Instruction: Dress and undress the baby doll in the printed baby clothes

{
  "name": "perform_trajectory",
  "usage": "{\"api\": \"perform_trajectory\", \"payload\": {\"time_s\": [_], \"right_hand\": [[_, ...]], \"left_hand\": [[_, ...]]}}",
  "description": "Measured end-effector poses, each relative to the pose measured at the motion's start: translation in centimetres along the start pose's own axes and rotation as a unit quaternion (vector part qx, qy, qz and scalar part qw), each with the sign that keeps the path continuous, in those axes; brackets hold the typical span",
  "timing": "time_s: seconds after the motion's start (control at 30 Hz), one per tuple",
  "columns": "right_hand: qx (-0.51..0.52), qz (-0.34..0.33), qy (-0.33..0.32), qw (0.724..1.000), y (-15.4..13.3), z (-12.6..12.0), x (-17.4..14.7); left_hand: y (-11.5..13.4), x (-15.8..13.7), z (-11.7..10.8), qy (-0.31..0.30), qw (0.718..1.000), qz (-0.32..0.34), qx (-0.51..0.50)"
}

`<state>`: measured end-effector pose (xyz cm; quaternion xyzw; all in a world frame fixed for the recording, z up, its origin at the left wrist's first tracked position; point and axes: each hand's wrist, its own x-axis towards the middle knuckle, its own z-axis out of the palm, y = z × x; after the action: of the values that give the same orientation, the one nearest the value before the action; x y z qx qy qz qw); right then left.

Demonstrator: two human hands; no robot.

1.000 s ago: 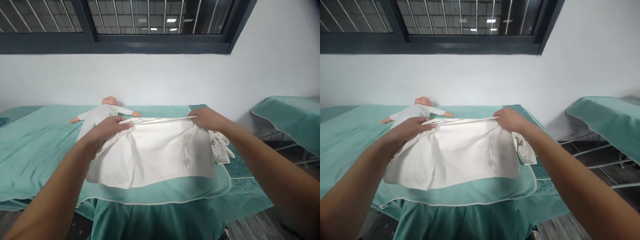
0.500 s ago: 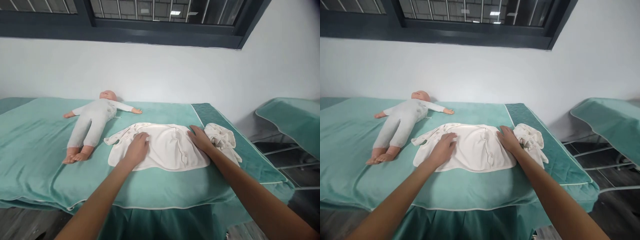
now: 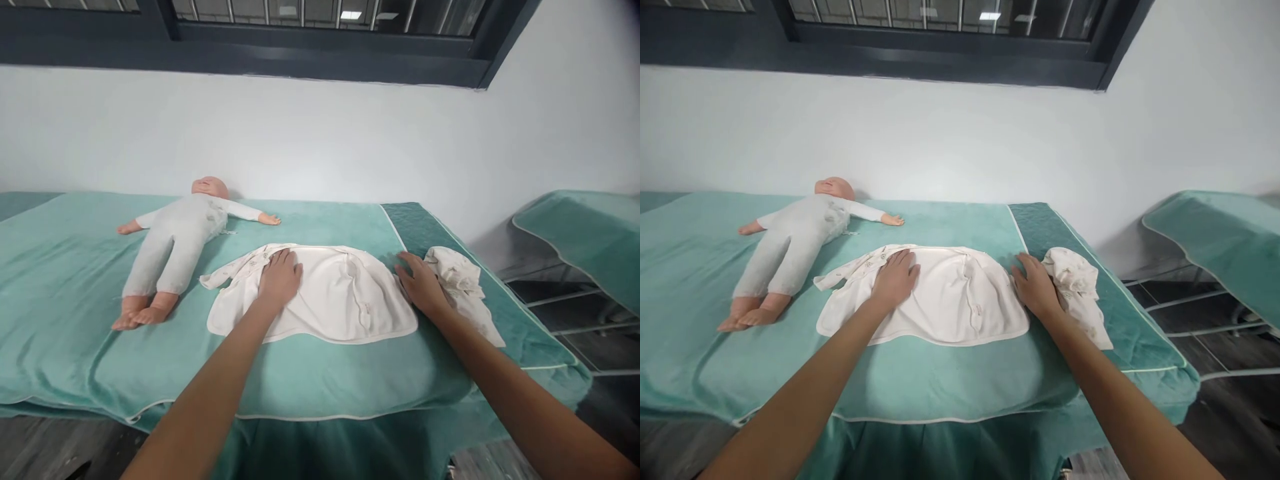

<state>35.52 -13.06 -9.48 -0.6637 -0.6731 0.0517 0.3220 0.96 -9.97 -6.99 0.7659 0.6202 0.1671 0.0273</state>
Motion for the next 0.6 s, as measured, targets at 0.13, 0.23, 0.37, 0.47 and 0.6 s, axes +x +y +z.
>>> {"api": "perform_trajectory", "payload": {"time_s": [0.13,0.23,0.37,0.47,0.6], "right_hand": [[0.039,0.021,-0.06,0.997,-4.0,0.9,1.9],[-0.012,0.036,-0.121,0.992,-6.0,1.8,3.7],[-0.003,0.07,-0.134,0.989,-6.7,1.8,5.3],[0.04,0.078,-0.095,0.992,-6.4,0.9,6.2],[0.053,0.103,-0.065,0.991,-5.8,-0.3,7.8]], "left_hand": [[0.1,0.8,0.1,-0.006,1.0,-0.007,-0.003],[-0.1,0.9,0.0,-0.001,1.0,-0.008,-0.019],[-0.3,1.0,-0.3,0.001,0.999,-0.015,-0.044],[0.0,1.7,-0.9,0.02,0.998,-0.014,-0.049],[1.0,3.8,-1.8,0.04,0.998,-0.013,-0.038]]}}
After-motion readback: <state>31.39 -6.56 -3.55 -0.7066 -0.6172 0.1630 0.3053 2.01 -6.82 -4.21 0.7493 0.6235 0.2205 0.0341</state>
